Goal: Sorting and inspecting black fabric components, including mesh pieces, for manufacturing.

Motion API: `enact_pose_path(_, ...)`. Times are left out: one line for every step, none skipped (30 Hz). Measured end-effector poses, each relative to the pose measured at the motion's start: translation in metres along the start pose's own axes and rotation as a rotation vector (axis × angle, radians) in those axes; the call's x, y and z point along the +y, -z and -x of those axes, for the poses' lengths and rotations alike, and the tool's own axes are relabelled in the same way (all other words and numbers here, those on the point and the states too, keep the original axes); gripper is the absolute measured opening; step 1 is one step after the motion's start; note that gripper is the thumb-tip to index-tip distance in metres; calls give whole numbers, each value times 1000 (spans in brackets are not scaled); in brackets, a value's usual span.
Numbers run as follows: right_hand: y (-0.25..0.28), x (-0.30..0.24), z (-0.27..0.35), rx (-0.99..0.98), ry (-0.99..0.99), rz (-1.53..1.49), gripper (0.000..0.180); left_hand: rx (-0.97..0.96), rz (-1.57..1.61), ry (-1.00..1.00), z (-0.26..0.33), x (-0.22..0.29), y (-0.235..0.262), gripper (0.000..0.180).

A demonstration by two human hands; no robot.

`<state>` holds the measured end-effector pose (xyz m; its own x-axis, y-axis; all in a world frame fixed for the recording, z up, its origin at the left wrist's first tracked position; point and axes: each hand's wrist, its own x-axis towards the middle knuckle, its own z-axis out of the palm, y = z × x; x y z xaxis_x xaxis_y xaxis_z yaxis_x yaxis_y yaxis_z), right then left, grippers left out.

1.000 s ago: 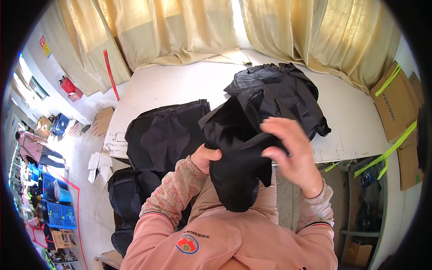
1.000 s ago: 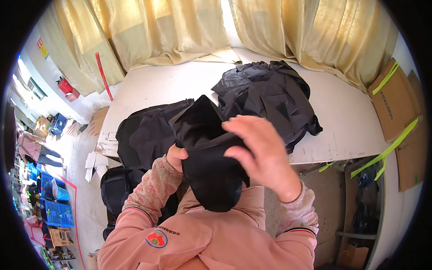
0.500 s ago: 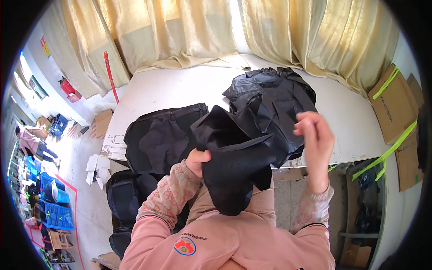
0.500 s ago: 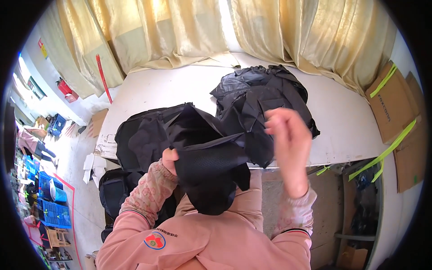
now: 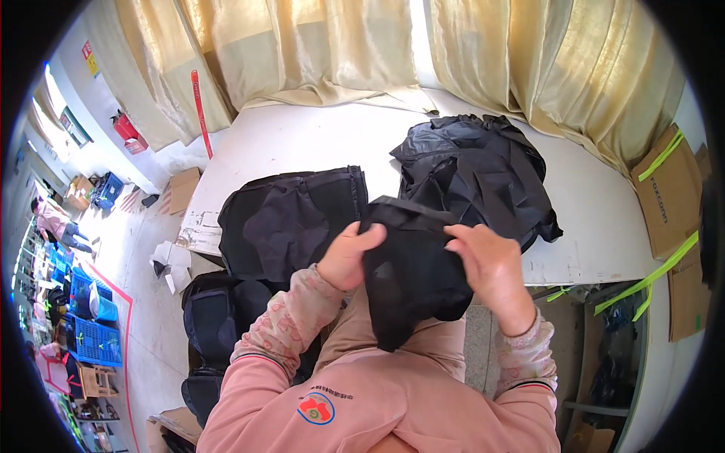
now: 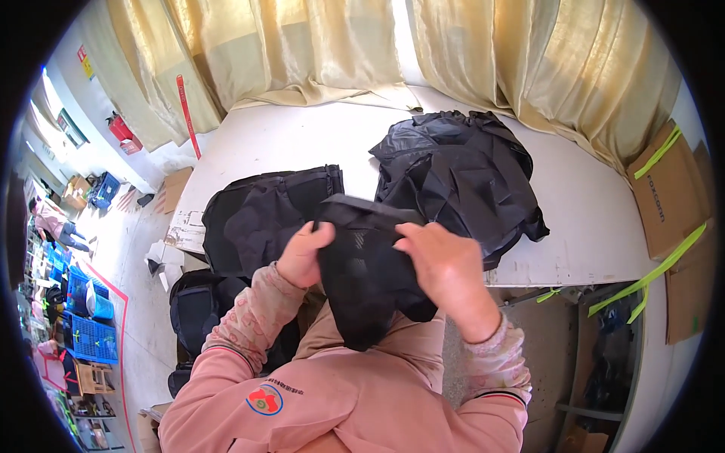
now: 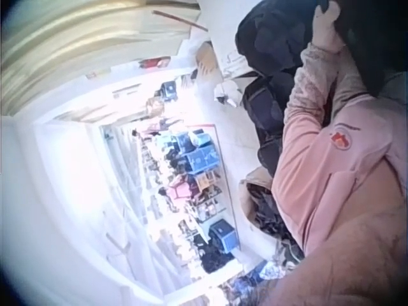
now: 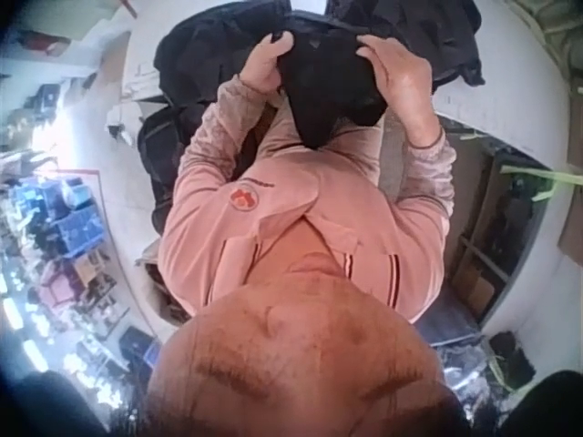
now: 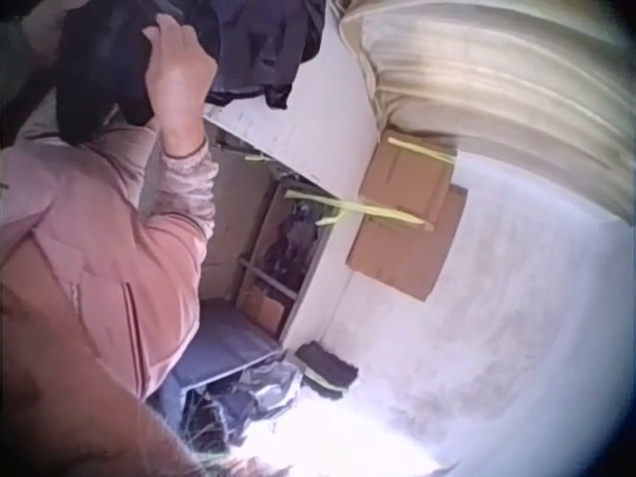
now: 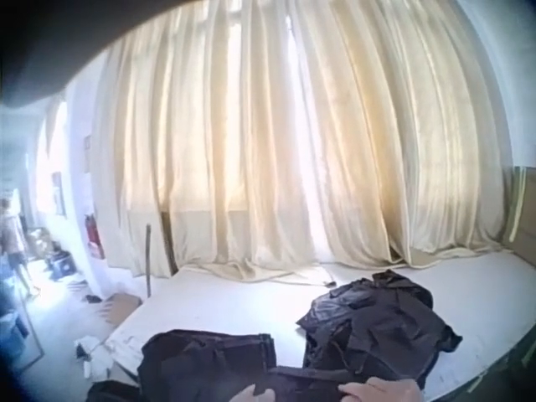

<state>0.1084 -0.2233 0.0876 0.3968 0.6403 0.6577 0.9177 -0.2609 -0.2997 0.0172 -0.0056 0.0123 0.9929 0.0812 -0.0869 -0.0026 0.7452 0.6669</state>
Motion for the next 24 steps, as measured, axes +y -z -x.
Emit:
enact_pose_path(4,7,0,-3,37,4,18,3,1,-3,4,3,2,28)
enact_pose_path(8,11,2,-48,-26,-139,14,-88,-16,-55,8,5,3,30)
enact_pose_path(11,12,2,-50,-24,-141,14,-179,-33,-106,12,7,4,32)
enact_pose_path(16,11,2,-89,-24,-137,16,-195,-106,-68,10,13,6,38)
enact_pose_path(20,10,1,-128,-24,-133,17,-191,-105,-70,10,17,5,38)
enact_pose_path(24,10,1,-131,-22,-136,17,-225,-197,-128,12,21,2,39)
enact_pose_path(28,11,1,-160,9,-159,19,-266,-288,-182,13,27,-5,41)
enact_pose_path(32,11,1,-190,40,-182,22,-334,-364,-199,15,33,-10,43)
enact_pose_path(35,11,0,-191,38,-181,22,-334,-363,-197,14,37,-11,43)
enact_pose_path(38,9,0,-264,31,-160,23,-447,-764,-328,14,42,-12,44)
enact_pose_path(40,8,0,-337,23,-138,25,-553,-1169,-455,14,47,-14,45)
enact_pose_path(41,8,1,-341,19,-141,25,-541,-1329,-286,17,54,-18,31)
enact_pose_path(41,8,1,-347,12,-105,25,-533,-1329,-284,18,54,-17,31)
enact_pose_path(41,9,1,-353,4,-69,25,-398,-1332,-197,19,52,-16,23)
enact_pose_path(42,8,1,-358,5,-76,25,-264,-1330,-110,19,49,-14,16)
enact_pose_path(43,7,0,-368,-48,-77,25,-232,-1355,-275,18,46,-9,14)
enact_pose_path(45,6,0,-375,-111,-68,24,-234,-1353,-273,12,44,-1,14)
enact_pose_path(47,9,0,-377,-114,-67,24,-69,-1355,-357,3,42,10,18)
enact_pose_path(48,13,-2,-325,-170,-98,22,97,-1350,-434,-4,39,21,24)
enact_pose_path(48,18,-4,-275,-222,-137,20,194,-1227,-363,-5,38,31,30)
enact_pose_path(52,20,-8,-227,-323,-208,16,151,-1078,-311,-5,40,46,28)
enact_pose_path(55,29,-10,-177,-383,-260,15,84,-981,-234,-2,37,64,25)
enact_pose_path(60,39,-12,-124,-444,-308,13,16,-883,-159,-1,33,80,29)
enact_pose_path(64,46,-13,-125,-453,-309,13,15,-882,-149,4,24,95,29)
